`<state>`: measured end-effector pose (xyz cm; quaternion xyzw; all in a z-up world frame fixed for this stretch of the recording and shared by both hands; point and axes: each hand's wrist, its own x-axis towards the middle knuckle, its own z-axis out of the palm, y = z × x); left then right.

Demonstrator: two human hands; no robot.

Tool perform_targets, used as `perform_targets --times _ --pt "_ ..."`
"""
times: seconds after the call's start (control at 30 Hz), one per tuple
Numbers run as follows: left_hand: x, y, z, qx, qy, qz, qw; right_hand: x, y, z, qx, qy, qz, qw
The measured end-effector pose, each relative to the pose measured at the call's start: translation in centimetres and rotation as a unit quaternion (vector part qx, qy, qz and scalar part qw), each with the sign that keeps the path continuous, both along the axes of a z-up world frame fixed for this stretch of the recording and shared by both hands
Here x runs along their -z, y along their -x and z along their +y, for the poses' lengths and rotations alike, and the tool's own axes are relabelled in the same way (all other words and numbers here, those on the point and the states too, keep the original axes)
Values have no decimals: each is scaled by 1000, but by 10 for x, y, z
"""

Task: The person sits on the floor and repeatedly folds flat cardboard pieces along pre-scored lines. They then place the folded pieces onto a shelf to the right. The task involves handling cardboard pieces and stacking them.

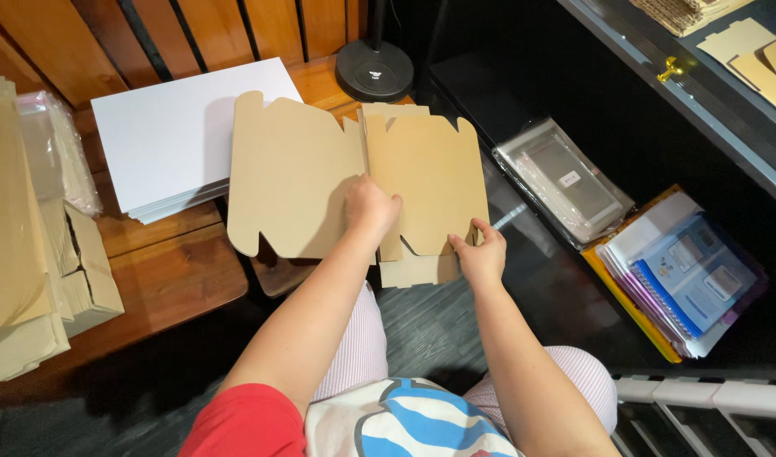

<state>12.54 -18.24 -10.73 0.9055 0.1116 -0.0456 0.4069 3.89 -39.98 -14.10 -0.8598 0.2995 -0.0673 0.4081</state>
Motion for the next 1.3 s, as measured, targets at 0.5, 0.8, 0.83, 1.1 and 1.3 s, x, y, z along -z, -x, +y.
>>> perform_targets --times 0.5,0.8,0.83,1.1,1.3 --pt "-25 8 15 95 504 -10 858 -72 16 -31 -28 -186 -153 970" --pt "-41 18 12 205 591 16 780 -153 39 -61 -126 -396 -184 891" --pt "-39 18 6 209 591 17 779 -161 43 -58 -122 -395 -186 891" --pt "-9 13 -27 176 416 -141 881 -196 70 -49 -64 -323 -215 919" --pt "-166 110 -50 182 -106 -538 816 -223 95 -49 -163 -19 -167 972"
